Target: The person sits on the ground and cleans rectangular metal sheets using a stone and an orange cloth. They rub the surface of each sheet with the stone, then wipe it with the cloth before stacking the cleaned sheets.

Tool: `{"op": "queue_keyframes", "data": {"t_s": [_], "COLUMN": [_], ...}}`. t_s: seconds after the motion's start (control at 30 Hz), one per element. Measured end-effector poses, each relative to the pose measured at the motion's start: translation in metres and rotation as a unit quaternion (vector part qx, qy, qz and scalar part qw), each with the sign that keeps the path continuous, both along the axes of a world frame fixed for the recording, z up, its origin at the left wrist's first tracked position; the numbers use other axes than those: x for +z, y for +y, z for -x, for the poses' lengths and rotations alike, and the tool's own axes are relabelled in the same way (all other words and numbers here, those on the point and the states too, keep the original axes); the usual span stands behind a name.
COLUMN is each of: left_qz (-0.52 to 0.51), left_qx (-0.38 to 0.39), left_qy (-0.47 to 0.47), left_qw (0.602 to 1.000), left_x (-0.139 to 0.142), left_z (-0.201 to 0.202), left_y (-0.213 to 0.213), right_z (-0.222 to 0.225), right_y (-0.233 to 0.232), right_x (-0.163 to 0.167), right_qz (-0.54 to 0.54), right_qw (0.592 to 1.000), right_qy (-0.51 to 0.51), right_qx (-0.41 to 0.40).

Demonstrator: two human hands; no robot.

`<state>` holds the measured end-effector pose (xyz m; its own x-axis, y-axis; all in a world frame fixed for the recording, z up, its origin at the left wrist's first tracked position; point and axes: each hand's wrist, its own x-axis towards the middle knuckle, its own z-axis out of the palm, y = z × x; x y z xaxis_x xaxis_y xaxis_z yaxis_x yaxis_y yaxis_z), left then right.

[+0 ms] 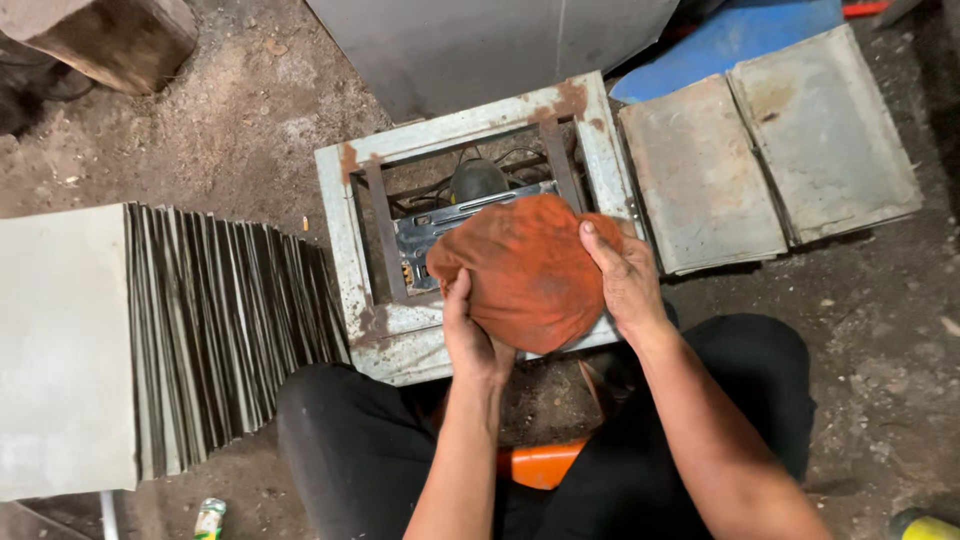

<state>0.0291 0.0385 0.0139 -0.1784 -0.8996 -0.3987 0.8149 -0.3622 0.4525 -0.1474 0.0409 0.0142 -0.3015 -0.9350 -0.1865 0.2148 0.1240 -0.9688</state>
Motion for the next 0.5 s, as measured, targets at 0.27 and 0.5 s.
{"op": "queue_keyframes", "data": {"t_s": [0.27,0.5], "left_qz": [-0.058,-0.035], "left_qx": [-0.024,-0.109], "left_qy": [-0.315,0.035], "left_qw": [0.947,0.993], "left_x": [-0.004,0.014], "left_z": [0.008,-0.006], "left_y": [-0.032,-0.015], "right_z": [-0.012,-0.026], "right_y": [-0.002,-0.014], "right_x": [-0.015,-0.045], "right_qz": [-0.061,-0.032], "right_qw": [0.956,0.993], "right_qy": [-0.284,-0.08], "right_qx": [-0.037,-0.077]}}
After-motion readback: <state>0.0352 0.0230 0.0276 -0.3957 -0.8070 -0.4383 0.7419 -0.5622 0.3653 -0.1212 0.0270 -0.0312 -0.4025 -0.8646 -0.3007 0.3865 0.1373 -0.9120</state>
